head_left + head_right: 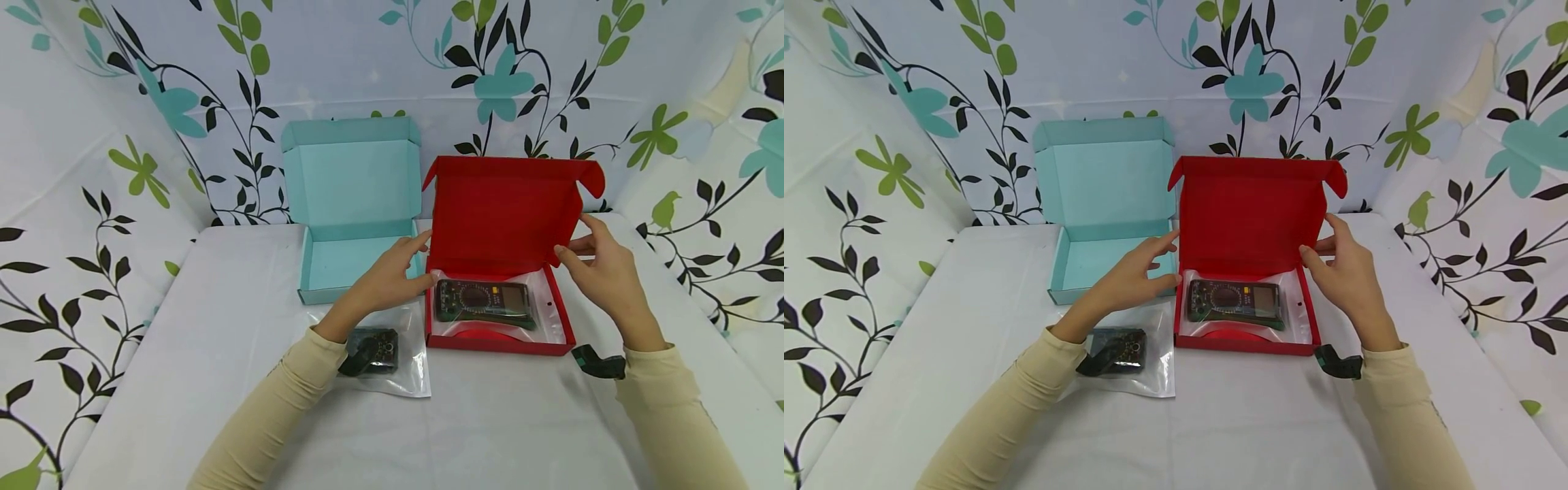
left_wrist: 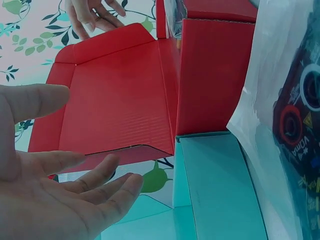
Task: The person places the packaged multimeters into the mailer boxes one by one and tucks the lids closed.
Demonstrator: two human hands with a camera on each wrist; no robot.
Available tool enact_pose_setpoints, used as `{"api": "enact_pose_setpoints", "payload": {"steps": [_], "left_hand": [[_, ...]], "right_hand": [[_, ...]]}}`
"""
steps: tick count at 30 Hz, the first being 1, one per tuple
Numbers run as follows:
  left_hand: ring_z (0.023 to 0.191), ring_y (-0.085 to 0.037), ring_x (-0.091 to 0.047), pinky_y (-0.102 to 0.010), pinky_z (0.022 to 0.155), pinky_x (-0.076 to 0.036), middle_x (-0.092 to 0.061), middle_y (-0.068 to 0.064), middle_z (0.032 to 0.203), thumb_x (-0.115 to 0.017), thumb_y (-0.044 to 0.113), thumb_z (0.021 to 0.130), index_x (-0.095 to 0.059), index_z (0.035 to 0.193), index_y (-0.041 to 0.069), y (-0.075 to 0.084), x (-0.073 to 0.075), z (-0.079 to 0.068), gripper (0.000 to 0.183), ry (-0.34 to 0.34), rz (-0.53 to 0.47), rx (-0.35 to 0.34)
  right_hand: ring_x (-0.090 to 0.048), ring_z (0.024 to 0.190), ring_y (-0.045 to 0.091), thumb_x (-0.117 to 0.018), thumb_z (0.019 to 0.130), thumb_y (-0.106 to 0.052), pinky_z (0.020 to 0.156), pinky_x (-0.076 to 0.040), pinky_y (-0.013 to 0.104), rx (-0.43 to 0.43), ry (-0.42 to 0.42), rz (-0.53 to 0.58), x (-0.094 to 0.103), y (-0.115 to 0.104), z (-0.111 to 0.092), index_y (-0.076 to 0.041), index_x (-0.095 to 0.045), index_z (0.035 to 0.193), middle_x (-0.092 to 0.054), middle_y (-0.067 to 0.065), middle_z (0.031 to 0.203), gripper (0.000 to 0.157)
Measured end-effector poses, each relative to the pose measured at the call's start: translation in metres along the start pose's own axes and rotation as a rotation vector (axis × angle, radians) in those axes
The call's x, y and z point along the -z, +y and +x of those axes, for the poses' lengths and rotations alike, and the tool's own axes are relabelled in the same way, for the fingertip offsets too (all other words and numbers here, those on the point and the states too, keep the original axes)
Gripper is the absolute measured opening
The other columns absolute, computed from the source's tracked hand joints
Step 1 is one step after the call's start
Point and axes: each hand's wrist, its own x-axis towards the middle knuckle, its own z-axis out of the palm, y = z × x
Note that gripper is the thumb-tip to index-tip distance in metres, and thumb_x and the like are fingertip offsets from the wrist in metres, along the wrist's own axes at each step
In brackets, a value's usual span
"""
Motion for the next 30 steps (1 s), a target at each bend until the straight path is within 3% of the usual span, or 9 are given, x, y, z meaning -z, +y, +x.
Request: {"api": "enact_pose_setpoints", "payload": {"steps": [6, 13, 21, 30], "left_hand": [[0.142, -0.025, -0.04, -0.053, 0.109, -0.044, -0.039, -0.01, 0.161, -0.065, 0.026, 0.1, -0.032, 0.163, 0.01, 0.003, 0.0, -0.004, 0.074, -0.007, 0.003, -0.003], [0.142, -0.022, -0.041, -0.045, 0.112, -0.041, -0.044, -0.008, 0.158, -0.065, 0.016, 0.1, -0.037, 0.16, 0.007, 0.001, 0.0, -0.01, 0.067, -0.002, -0.024, -0.034], [0.142, -0.022, -0.042, -0.048, 0.112, -0.041, -0.045, -0.008, 0.159, -0.063, 0.014, 0.099, -0.029, 0.163, 0.007, 0.0, -0.002, -0.014, 0.073, -0.008, -0.036, -0.01], [0.149, -0.021, -0.035, -0.043, 0.118, -0.034, -0.038, -0.008, 0.164, -0.062, 0.013, 0.1, -0.034, 0.162, 0.006, 0.0, -0.005, -0.018, 0.069, -0.024, 0.043, -0.072]], "right_hand": [[-0.061, 0.116, 0.05, -0.06, 0.106, -0.025, 0.08, -0.056, 0.065, 0.027, -0.007, 0.02, 0.001, 0.0, -0.007, -0.011, -0.02, 0.167, -0.061, 0.029, 0.127, 0.074], [-0.061, 0.115, 0.051, -0.055, 0.107, -0.018, 0.082, -0.054, 0.068, 0.057, -0.007, 0.028, 0.003, 0.002, -0.015, -0.01, -0.026, 0.165, -0.063, 0.03, 0.127, 0.065], [-0.06, 0.117, 0.051, -0.046, 0.109, -0.017, 0.086, -0.053, 0.069, 0.034, -0.03, 0.058, 0.003, 0.003, -0.021, -0.009, -0.027, 0.165, -0.063, 0.03, 0.131, 0.059], [-0.061, 0.116, 0.053, -0.047, 0.107, -0.013, 0.086, -0.052, 0.068, 0.013, -0.038, 0.059, 0.004, 0.003, -0.029, -0.007, -0.028, 0.164, -0.062, 0.031, 0.132, 0.06]]}}
